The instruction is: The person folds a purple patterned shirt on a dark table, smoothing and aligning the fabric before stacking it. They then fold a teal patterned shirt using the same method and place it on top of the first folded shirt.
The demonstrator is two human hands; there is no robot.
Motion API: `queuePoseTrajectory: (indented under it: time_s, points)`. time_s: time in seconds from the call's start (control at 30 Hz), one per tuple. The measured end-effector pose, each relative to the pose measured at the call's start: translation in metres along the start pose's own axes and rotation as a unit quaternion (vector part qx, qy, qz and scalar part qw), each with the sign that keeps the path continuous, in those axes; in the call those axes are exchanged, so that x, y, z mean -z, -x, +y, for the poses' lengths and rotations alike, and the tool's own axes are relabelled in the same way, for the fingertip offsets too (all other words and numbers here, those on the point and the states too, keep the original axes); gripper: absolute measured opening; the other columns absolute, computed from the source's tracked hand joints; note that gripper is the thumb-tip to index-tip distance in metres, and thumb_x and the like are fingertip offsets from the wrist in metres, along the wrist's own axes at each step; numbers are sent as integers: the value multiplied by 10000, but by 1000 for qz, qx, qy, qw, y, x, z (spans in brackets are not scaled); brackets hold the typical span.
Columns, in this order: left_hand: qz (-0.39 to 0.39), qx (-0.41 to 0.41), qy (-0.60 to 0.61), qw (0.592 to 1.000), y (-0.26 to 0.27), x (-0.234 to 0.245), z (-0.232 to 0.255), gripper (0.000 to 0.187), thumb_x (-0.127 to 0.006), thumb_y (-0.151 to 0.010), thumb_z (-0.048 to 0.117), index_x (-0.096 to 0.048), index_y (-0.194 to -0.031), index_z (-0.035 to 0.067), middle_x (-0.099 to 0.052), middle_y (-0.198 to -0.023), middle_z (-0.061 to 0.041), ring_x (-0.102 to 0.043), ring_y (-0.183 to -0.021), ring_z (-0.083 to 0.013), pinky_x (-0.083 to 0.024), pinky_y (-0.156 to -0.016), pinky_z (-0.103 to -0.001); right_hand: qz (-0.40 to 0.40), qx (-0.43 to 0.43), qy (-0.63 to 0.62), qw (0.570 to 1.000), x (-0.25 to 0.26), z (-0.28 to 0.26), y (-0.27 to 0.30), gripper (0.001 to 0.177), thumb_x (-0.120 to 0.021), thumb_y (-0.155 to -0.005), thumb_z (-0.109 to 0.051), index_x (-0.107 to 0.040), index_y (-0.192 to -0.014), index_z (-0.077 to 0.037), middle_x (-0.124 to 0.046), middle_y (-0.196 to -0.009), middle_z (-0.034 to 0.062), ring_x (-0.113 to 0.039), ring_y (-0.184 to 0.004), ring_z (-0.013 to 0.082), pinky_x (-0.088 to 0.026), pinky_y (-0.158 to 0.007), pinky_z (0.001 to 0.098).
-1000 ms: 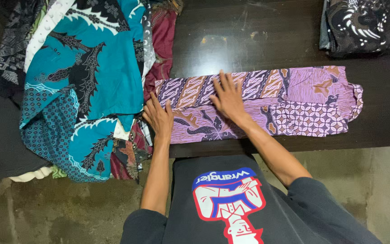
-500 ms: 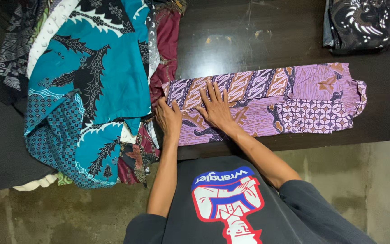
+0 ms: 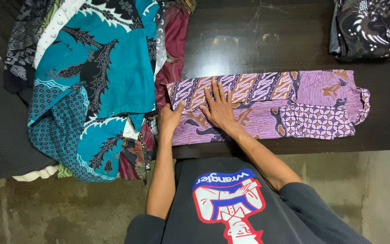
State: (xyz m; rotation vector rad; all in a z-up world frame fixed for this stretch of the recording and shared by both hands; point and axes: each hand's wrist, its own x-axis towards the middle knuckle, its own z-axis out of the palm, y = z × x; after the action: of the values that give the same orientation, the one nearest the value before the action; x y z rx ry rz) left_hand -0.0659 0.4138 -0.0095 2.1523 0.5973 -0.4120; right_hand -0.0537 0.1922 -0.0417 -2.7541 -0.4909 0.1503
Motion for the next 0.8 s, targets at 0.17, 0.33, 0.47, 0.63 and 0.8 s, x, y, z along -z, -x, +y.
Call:
queuePoseTrajectory:
  time_s: [0.17, 0.33, 0.47, 0.63, 0.8]
  points:
    - [5, -138, 98, 986, -5, -15, -22, 534, -665, -967, 449, -640, -1274, 13, -739, -1142, -266, -720, -1091, -405, -543, -916, -450, 18, 8, -23, 1000, 7, -5, -3, 719, -549, -999, -508, -421, -1561, -77, -137, -1683, 234, -161, -1540, 440, -153, -1178, 672]
    - [31, -175, 41, 983, 14, -31, 8, 411, -628, -1034, 349, -539, -1265, 20, -710, -1091, -302, -646, -1080, -497, -500, -872, -551, 62, -49, -242, 967, 29, -3, -10, 543, -524, -1071, -401, -527, -1493, -58, -443, -1586, 230, -447, -1434, 389, -347, -1199, 486]
    - [42, -236, 68, 968, 32, -51, 57, 353, -615, -994, 215, -506, -1269, 23, -683, -1087, -309, -642, -1028, -510, -498, -856, -576, -23, -136, -438, 888, 52, 0, -33, 502, -638, -1000, -343, -572, -1401, -48, -662, -1257, 173, -634, -1097, 234, -507, -943, 364]
    - [35, -314, 93, 944, 67, -78, 102, 453, -682, -875, 174, -511, -1256, -4, -633, -1147, -308, -650, -995, -484, -533, -820, -550, -15, -100, -463, 881, 61, 46, -46, 321, -686, -970, -239, -710, -1188, -5, -754, -963, 55, -662, -876, 123, -550, -780, 298]
    - [-103, -210, -97, 967, 99, -105, 113, 496, -752, -832, 272, -531, -1192, 12, -645, -1187, -262, -645, -1012, -486, -503, -829, -582, -17, -192, -328, 925, 54, 112, -26, 299, -601, -1069, -265, -709, -1119, 9, -669, -805, 142, -593, -768, 192, -509, -719, 369]
